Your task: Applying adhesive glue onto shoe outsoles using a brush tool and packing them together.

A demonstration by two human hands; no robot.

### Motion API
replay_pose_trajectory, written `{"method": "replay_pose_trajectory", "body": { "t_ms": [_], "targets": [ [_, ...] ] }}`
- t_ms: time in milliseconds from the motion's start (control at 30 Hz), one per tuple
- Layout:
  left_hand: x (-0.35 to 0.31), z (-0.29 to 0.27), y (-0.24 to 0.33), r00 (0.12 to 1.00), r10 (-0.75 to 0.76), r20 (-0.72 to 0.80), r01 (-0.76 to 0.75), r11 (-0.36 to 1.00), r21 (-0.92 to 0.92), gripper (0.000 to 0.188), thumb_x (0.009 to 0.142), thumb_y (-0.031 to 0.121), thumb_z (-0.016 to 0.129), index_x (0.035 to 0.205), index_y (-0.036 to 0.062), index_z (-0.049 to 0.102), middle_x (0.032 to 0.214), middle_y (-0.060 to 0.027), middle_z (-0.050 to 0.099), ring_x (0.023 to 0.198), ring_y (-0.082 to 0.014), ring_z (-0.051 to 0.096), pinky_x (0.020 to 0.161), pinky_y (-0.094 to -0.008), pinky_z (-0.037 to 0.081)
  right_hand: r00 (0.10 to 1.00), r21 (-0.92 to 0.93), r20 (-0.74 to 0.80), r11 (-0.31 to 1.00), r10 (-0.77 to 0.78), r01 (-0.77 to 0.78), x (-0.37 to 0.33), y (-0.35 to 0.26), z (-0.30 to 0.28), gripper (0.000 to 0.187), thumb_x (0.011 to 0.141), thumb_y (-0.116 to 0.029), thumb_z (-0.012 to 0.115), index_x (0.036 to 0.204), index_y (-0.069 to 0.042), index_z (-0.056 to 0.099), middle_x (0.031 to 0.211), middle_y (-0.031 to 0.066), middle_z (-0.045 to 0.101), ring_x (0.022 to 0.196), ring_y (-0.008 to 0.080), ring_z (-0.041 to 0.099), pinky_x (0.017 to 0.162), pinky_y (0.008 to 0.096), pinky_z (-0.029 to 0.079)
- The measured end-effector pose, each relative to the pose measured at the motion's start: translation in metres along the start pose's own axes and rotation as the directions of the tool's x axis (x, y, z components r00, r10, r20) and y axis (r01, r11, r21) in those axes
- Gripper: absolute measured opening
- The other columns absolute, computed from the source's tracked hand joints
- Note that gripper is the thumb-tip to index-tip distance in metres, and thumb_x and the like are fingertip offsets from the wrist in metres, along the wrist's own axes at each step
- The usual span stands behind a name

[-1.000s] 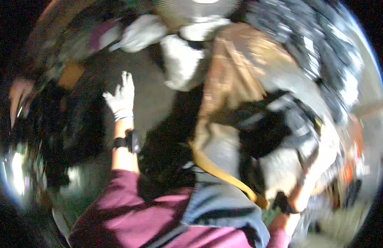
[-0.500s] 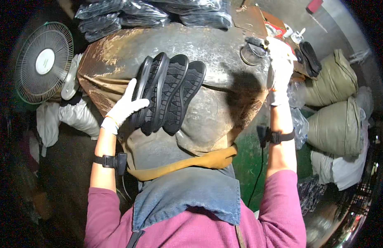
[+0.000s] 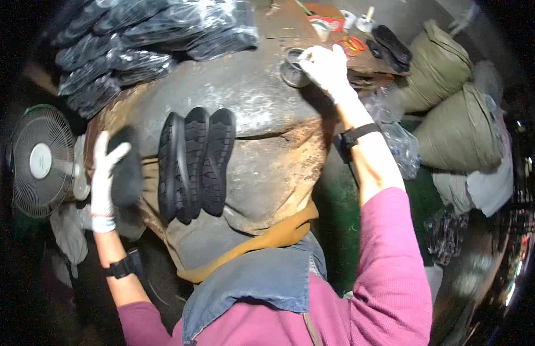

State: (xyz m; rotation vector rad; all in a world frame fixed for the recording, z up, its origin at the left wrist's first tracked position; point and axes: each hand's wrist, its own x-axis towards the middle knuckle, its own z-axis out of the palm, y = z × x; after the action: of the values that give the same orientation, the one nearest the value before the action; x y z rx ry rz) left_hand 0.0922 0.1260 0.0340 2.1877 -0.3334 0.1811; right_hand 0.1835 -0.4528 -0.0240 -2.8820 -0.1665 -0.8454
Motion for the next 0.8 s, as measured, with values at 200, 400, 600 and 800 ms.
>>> {"method": "replay_pose_trajectory", "body": {
  "t_ms": [200, 400, 600, 800],
  "targets": [
    [-0.045, 0.074, -0.06, 0.948, -0.214, 0.236, 0.221, 0.975, -0.001, 0.066, 0.098, 0.033, 0.069, 0.157, 0.0126, 0.046, 0.154, -0.026, 0.048, 0.145, -0.0367, 0.044, 0.121, -0.0441, 0.035, 0.992, -0.251, 0.041, 0.96, -0.118, 0.125, 0.006, 0.038, 0.033, 0.026, 0.095, -0.022, 0.058, 0.113, -0.016, 0.076, 0.111, 0.0077, 0.076, 0.105, 0.0283, 0.071, 0.094, 0.04, 0.052],
    [-0.064, 0.077, -0.077, 0.975, -0.222, 0.003, 0.218, 0.959, 0.183, 0.079, 0.096, 0.024, 0.072, 0.163, 0.01, 0.033, 0.151, -0.0204, 0.051, 0.127, -0.0315, 0.058, 0.107, -0.0384, 0.048, 0.888, 0.643, -0.12, 0.716, 0.444, -0.271, -0.003, 0.03, 0.047, 0.025, 0.096, -0.016, 0.061, 0.112, -0.005, 0.078, 0.103, 0.0078, 0.078, 0.095, 0.0215, 0.072, 0.089, 0.0337, 0.054],
    [-0.04, 0.035, -0.04, 0.943, -0.246, 0.226, 0.262, 0.122, -0.958, 0.061, 0.104, 0.039, 0.058, 0.153, 0.005, 0.046, 0.137, -0.0192, 0.063, 0.121, -0.0316, 0.064, 0.104, -0.0522, 0.051, 0.867, 0.786, -0.23, 0.609, 0.442, -0.102, 0.001, -0.015, 0.004, 0.02, 0.098, 0.0, 0.066, 0.117, 0.002, 0.073, 0.11, 0.0113, 0.074, 0.105, 0.0168, 0.068, 0.091, 0.0303, 0.058],
    [-0.043, 0.093, 0.041, 0.931, 0.032, 0.365, 0.335, -0.476, -0.813, 0.085, 0.1, 0.062, 0.053, 0.158, 0.002, 0.038, 0.156, -0.0202, 0.05, 0.141, -0.0394, 0.05, 0.113, -0.066, 0.042, 0.948, 0.867, -0.234, 0.488, 0.214, 0.103, 0.008, -0.173, -0.009, 0.027, 0.094, 0.0, 0.069, 0.12, -0.004, 0.075, 0.11, 0.0102, 0.076, 0.102, 0.0175, 0.071, 0.091, 0.0307, 0.057]
  ]
}}
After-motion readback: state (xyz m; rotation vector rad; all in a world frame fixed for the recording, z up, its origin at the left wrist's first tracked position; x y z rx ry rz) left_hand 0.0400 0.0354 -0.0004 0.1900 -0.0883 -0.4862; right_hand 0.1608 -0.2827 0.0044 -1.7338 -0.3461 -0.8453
